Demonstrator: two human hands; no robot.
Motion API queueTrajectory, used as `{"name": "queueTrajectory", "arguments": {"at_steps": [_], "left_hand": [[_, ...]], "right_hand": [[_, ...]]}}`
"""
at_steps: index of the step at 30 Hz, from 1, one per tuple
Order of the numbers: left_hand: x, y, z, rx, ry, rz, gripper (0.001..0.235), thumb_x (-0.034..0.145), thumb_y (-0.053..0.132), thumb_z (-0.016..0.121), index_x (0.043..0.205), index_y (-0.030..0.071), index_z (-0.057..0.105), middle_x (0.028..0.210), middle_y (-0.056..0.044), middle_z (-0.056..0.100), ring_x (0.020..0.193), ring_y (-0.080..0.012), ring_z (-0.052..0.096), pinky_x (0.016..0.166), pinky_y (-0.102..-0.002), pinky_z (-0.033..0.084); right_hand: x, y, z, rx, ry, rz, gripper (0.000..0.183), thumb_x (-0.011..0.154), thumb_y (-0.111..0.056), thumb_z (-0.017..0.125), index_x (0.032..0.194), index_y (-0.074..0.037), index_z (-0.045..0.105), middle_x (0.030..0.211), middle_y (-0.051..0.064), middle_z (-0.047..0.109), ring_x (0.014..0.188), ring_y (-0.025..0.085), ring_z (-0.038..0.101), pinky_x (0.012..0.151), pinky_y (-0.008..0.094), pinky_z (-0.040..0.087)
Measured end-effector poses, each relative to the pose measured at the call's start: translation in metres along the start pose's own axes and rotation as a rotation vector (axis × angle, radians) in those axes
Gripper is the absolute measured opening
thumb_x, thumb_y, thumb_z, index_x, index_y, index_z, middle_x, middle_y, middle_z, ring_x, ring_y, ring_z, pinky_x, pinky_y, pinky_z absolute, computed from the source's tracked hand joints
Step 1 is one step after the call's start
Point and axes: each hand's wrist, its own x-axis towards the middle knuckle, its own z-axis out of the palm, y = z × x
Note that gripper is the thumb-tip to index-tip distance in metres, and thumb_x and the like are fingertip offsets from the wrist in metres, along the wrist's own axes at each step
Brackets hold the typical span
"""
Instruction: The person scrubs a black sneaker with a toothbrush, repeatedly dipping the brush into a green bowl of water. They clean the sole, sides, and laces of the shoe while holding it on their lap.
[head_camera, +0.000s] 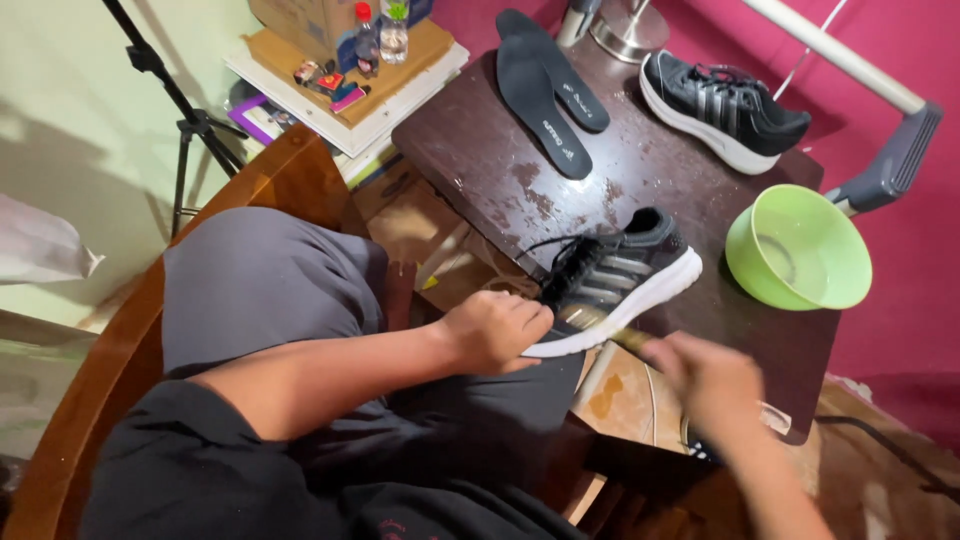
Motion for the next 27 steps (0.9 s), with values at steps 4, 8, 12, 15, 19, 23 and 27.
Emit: {"name": "queueTrajectory", "arguments": {"at_steps": [4,8,12,15,19,23,27], "left_hand": [[-0.008,-0.002,0.014,0.049,0.044,0.008,0.071,0.080,0.056,0.070,0.126,0.005,0.056,0.097,-0.008,0.062,0.083,-0.0241,0.069,0.080,-0.034,0.056],[-0.003,-0.003,0.006,0.008,0.010,0.013,0.052,0.085,0.058,0.069,0.100,0.010,0.056,0.082,-0.005,0.060,0.068,-0.0256,0.062,0.058,-0.037,0.045],[-0.002,0.001,0.002,0.022,0.060,0.041,0.052,0.097,0.060,0.048,0.106,0.009,0.058,0.083,-0.005,0.058,0.065,-0.0254,0.060,0.055,-0.038,0.044],[-0.003,0.003,0.005,0.002,0.068,0.041,0.054,0.097,0.060,0.049,0.107,0.007,0.058,0.085,-0.007,0.058,0.067,-0.0269,0.062,0.055,-0.038,0.045],[-0.002,0.002,0.003,-0.037,0.027,0.027,0.054,0.094,0.061,0.055,0.104,0.009,0.057,0.085,-0.007,0.060,0.069,-0.0277,0.062,0.057,-0.038,0.047],[-0.003,0.001,-0.001,0.037,0.094,0.069,0.056,0.093,0.060,0.058,0.112,0.006,0.061,0.089,-0.006,0.061,0.069,-0.0242,0.062,0.058,-0.034,0.046],[-0.003,-0.001,0.003,0.003,0.077,0.054,0.057,0.095,0.060,0.055,0.112,0.006,0.061,0.090,-0.007,0.062,0.071,-0.0263,0.063,0.061,-0.036,0.048]], "right_hand": [[0.003,-0.007,-0.004,-0.147,0.066,-0.044,0.037,0.094,-0.065,0.055,0.099,-0.035,0.075,0.087,0.008,0.079,0.091,0.037,0.075,0.081,0.052,0.060],[0.008,-0.008,-0.032,-0.162,-0.137,0.337,0.049,0.097,-0.073,0.038,0.108,-0.041,0.073,0.103,0.009,0.079,0.098,0.036,0.074,0.076,0.045,0.055],[-0.010,-0.040,-0.044,-0.166,-0.344,0.176,0.052,0.090,-0.072,0.042,0.118,-0.044,0.076,0.090,-0.004,0.083,0.087,0.019,0.078,0.082,0.037,0.060],[0.015,0.016,-0.047,-0.168,-0.083,0.384,0.060,0.101,-0.074,0.028,0.110,-0.039,0.076,0.102,0.019,0.079,0.106,0.047,0.070,0.083,0.051,0.053],[-0.002,-0.029,-0.056,-0.100,-0.256,0.338,0.051,0.092,-0.073,0.042,0.121,-0.046,0.074,0.090,0.008,0.082,0.086,0.027,0.077,0.077,0.040,0.056],[0.016,0.018,-0.054,-0.068,-0.168,0.402,0.058,0.096,-0.073,0.038,0.124,-0.039,0.076,0.112,0.011,0.079,0.106,0.037,0.072,0.085,0.047,0.054],[0.000,-0.023,-0.053,0.026,-0.292,0.318,0.045,0.094,-0.063,0.050,0.119,-0.039,0.079,0.088,0.007,0.082,0.085,0.026,0.074,0.076,0.040,0.053]]}}
